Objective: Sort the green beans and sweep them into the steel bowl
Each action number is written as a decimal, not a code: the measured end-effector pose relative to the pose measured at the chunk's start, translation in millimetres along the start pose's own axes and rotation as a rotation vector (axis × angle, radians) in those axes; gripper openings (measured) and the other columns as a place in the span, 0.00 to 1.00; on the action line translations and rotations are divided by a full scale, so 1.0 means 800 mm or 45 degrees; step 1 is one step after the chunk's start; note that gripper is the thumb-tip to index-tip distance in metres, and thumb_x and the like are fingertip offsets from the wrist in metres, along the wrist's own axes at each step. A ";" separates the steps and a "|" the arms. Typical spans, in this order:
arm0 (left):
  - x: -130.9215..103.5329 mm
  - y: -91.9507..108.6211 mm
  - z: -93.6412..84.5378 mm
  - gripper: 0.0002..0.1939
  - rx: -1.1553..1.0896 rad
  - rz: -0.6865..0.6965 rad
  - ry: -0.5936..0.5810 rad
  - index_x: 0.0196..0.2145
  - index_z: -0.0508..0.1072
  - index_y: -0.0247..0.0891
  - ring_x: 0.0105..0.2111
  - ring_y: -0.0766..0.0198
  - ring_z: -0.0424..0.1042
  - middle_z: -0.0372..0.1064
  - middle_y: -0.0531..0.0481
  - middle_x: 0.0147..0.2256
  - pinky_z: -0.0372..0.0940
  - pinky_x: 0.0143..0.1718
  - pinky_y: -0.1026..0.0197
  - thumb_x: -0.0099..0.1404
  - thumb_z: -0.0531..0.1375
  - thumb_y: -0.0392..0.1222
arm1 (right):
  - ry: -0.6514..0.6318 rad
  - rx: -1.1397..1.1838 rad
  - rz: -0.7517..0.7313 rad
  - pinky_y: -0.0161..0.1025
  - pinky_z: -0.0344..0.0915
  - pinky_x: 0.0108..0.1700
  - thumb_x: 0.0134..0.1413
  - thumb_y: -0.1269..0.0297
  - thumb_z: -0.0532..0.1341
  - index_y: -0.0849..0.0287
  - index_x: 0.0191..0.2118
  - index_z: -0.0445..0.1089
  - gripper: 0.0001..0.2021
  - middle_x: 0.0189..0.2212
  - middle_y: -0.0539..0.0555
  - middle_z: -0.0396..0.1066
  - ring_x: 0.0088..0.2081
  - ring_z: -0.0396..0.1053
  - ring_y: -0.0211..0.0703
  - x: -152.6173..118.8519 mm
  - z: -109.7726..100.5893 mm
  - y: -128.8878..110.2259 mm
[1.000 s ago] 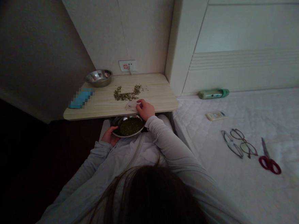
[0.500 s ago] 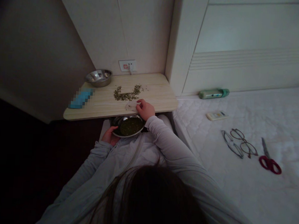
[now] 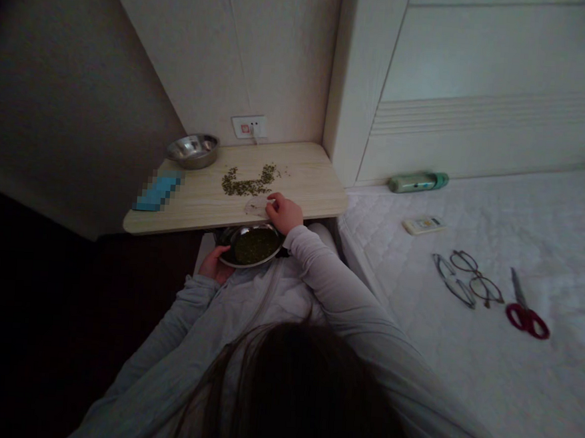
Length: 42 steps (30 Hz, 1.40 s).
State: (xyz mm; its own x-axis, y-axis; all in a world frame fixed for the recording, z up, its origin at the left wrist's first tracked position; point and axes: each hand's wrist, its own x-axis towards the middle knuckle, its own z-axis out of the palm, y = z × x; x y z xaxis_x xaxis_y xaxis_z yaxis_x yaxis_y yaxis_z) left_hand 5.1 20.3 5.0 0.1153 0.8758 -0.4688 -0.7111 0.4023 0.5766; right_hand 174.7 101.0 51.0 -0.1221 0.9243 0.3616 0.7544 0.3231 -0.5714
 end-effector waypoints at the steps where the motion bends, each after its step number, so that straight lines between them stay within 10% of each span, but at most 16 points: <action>1: -0.001 0.000 0.001 0.13 0.005 0.007 -0.002 0.32 0.69 0.35 0.41 0.59 0.63 0.70 0.50 0.30 0.58 0.44 0.57 0.48 0.50 0.33 | -0.002 0.000 0.002 0.33 0.53 0.30 0.45 0.60 0.46 0.57 0.38 0.60 0.15 0.23 0.49 0.64 0.26 0.59 0.35 0.000 0.000 0.000; 42: -0.007 0.001 0.007 0.12 -0.008 -0.028 0.028 0.30 0.69 0.34 0.41 0.59 0.63 0.71 0.50 0.30 0.58 0.43 0.56 0.48 0.50 0.33 | 0.018 -0.001 -0.006 0.33 0.53 0.30 0.44 0.59 0.46 0.57 0.38 0.61 0.15 0.24 0.49 0.65 0.26 0.60 0.35 0.000 0.002 0.001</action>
State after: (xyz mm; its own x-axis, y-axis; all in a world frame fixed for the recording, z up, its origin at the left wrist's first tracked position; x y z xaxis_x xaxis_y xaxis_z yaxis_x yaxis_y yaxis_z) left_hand 8.1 17.5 12.0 0.1157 0.8607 -0.4958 -0.7130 0.4195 0.5618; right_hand 174.3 101.3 49.8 -0.1167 0.9197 0.3748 0.7544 0.3276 -0.5688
